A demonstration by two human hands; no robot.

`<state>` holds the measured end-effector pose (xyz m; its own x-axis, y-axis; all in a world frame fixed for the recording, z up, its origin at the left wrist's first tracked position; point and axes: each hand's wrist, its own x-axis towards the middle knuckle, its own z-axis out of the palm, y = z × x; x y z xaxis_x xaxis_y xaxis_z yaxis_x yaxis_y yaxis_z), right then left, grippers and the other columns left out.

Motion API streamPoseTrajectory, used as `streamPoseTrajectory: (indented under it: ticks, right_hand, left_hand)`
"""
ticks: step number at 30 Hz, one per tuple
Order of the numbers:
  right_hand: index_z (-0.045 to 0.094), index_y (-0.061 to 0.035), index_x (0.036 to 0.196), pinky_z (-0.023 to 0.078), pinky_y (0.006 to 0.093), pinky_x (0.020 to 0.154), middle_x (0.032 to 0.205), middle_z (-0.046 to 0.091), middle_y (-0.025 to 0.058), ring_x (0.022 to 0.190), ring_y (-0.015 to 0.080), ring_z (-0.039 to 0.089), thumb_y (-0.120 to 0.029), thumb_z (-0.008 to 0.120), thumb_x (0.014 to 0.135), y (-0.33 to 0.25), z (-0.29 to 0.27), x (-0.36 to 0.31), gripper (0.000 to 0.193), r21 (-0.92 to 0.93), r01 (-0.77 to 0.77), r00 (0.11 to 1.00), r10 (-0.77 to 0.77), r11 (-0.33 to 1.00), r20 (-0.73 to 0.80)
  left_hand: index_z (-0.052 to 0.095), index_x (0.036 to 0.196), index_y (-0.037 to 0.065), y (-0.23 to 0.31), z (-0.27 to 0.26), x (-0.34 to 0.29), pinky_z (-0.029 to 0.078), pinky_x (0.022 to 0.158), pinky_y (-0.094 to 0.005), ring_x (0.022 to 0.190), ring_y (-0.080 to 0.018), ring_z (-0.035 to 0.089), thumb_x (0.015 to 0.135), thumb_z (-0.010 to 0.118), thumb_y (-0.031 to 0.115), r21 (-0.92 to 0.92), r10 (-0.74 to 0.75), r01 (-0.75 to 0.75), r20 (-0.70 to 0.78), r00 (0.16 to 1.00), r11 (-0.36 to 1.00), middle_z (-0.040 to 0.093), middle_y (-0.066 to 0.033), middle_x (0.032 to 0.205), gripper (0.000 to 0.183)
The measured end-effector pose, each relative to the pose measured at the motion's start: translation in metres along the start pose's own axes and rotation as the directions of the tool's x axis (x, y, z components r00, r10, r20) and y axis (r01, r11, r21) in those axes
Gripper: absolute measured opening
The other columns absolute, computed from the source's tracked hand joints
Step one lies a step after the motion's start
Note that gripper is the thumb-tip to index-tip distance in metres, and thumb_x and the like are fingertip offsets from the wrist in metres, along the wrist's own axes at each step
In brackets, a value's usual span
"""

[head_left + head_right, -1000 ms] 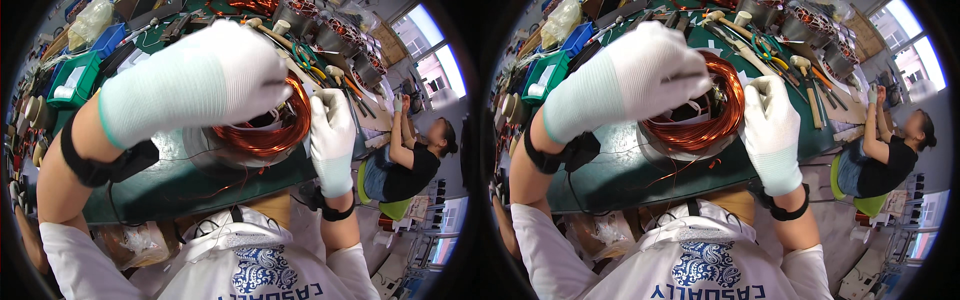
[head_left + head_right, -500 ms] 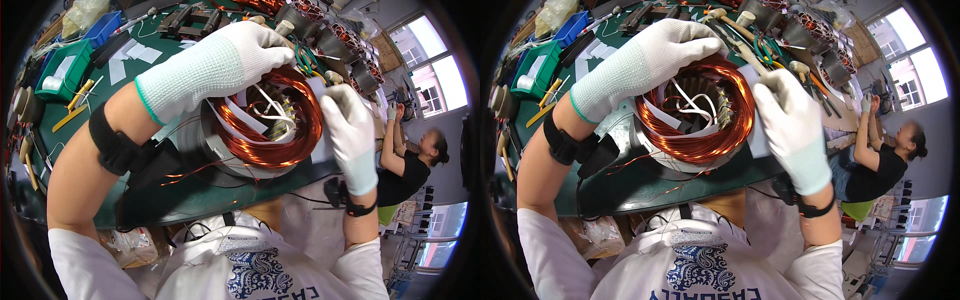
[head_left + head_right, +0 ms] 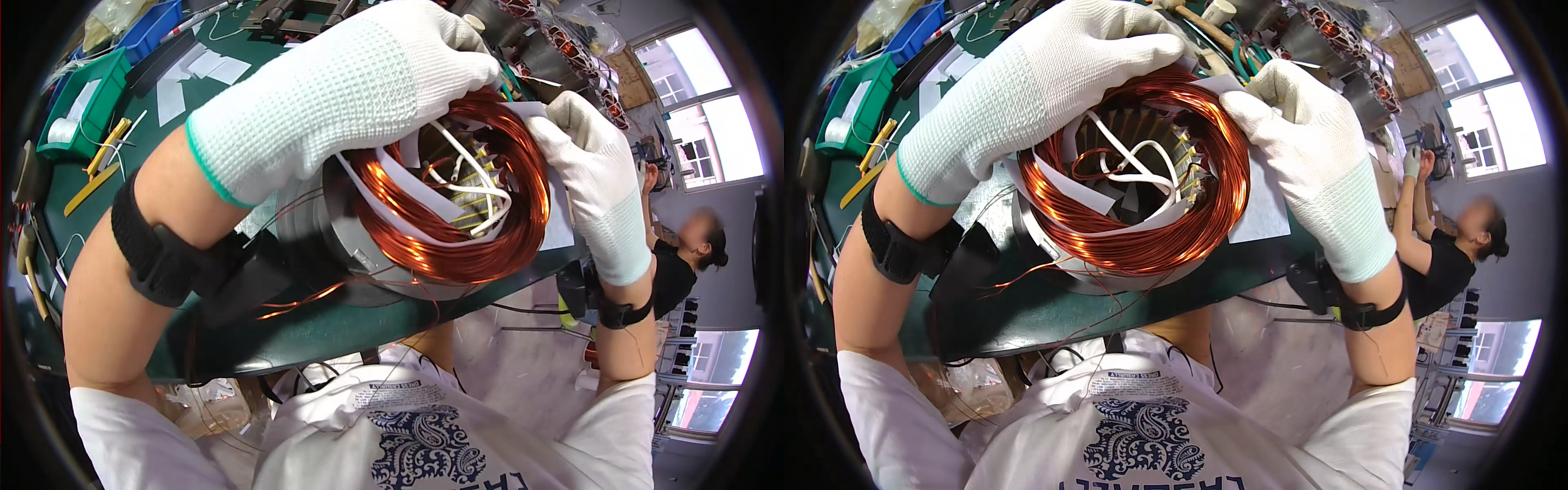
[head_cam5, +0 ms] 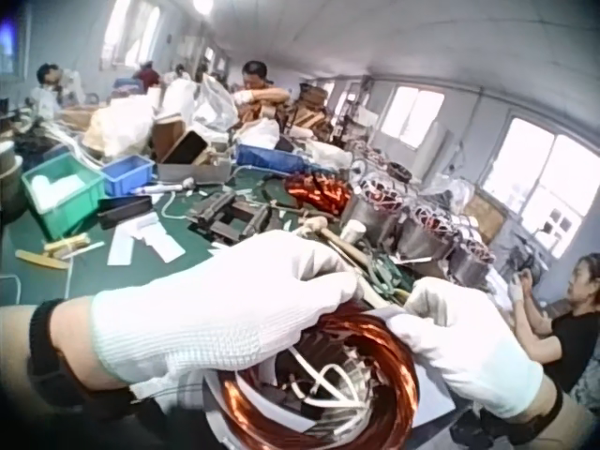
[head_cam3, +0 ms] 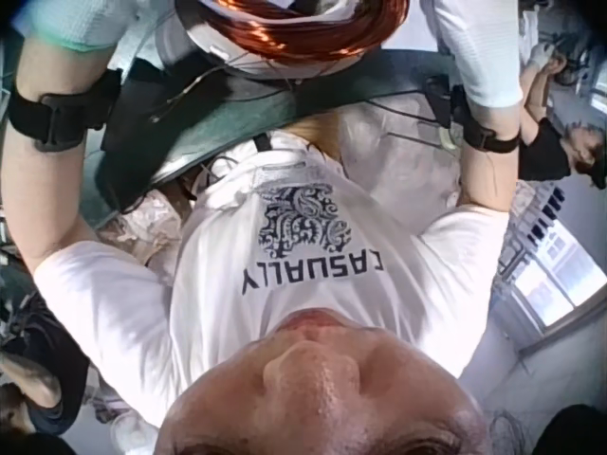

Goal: Winding copper coils and forming them into a motor stator using a hammer and wooden block.

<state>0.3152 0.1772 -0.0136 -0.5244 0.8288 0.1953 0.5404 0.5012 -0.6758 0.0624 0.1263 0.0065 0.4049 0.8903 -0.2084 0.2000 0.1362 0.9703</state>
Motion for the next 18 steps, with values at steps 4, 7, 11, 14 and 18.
streamPoseTrajectory:
  ticks: [4,7,11,14,18]
  right_hand:
    - [0.058,-0.0014,0.087,0.037,0.0212,0.063,0.073,0.051,-0.0041,0.070,0.0033,0.044,-0.018,0.068,0.100,-0.014,-0.020,0.013,0.024,-0.102,-0.049,0.985,0.065,0.994,0.158]
    - [0.058,-0.0014,0.087,0.038,0.0206,0.067,0.077,0.049,-0.0060,0.075,0.0028,0.044,-0.013,0.066,0.099,-0.020,-0.006,0.019,0.019,-0.086,0.125,0.983,-0.111,0.988,0.146]
    - [0.060,-0.0011,0.089,0.039,0.0217,0.067,0.077,0.052,-0.0052,0.075,0.0032,0.045,-0.016,0.069,0.098,-0.016,-0.013,0.017,0.019,-0.031,-0.014,0.983,0.019,0.999,0.185]
    - [0.060,-0.0015,0.087,0.039,0.0224,0.066,0.075,0.051,-0.0040,0.071,0.0053,0.045,-0.021,0.070,0.097,-0.017,-0.023,0.014,0.024,-0.155,-0.084,0.983,0.107,0.984,0.152]
    - [0.060,0.0013,0.091,0.043,0.0256,0.068,0.078,0.056,-0.0013,0.074,0.0060,0.050,-0.021,0.069,0.098,-0.030,-0.011,0.025,0.025,-0.341,0.163,0.975,-0.099,0.926,0.197]
  left_hand:
    - [0.068,0.102,-0.001,-0.011,0.018,0.011,0.046,0.050,-0.0270,0.051,-0.0092,0.055,0.106,0.053,0.032,0.343,0.297,-0.203,-0.247,0.923,0.917,0.057,-0.0020,0.065,0.037]
    - [0.068,0.101,-0.001,0.013,0.025,0.003,0.046,0.047,-0.0258,0.048,-0.0086,0.053,0.106,0.052,0.030,0.251,-0.009,0.087,-0.298,0.954,0.964,0.058,-0.0016,0.068,0.036]
    - [0.067,0.096,0.001,-0.002,0.021,0.013,0.041,0.054,-0.0254,0.058,-0.0068,0.048,0.106,0.055,0.029,0.221,-0.023,0.106,-0.349,0.937,0.970,0.056,0.0018,0.070,0.033]
    - [0.067,0.095,0.001,-0.013,0.018,0.015,0.039,0.059,-0.0241,0.065,-0.0051,0.046,0.107,0.055,0.029,0.129,0.171,-0.144,-0.235,0.957,0.981,0.056,0.0044,0.071,0.033]
    - [0.069,0.101,0.002,-0.019,0.017,0.014,0.044,0.064,-0.0207,0.072,-0.0022,0.052,0.108,0.056,0.027,0.107,0.157,-0.132,-0.282,0.946,0.985,0.061,0.0045,0.079,0.029]
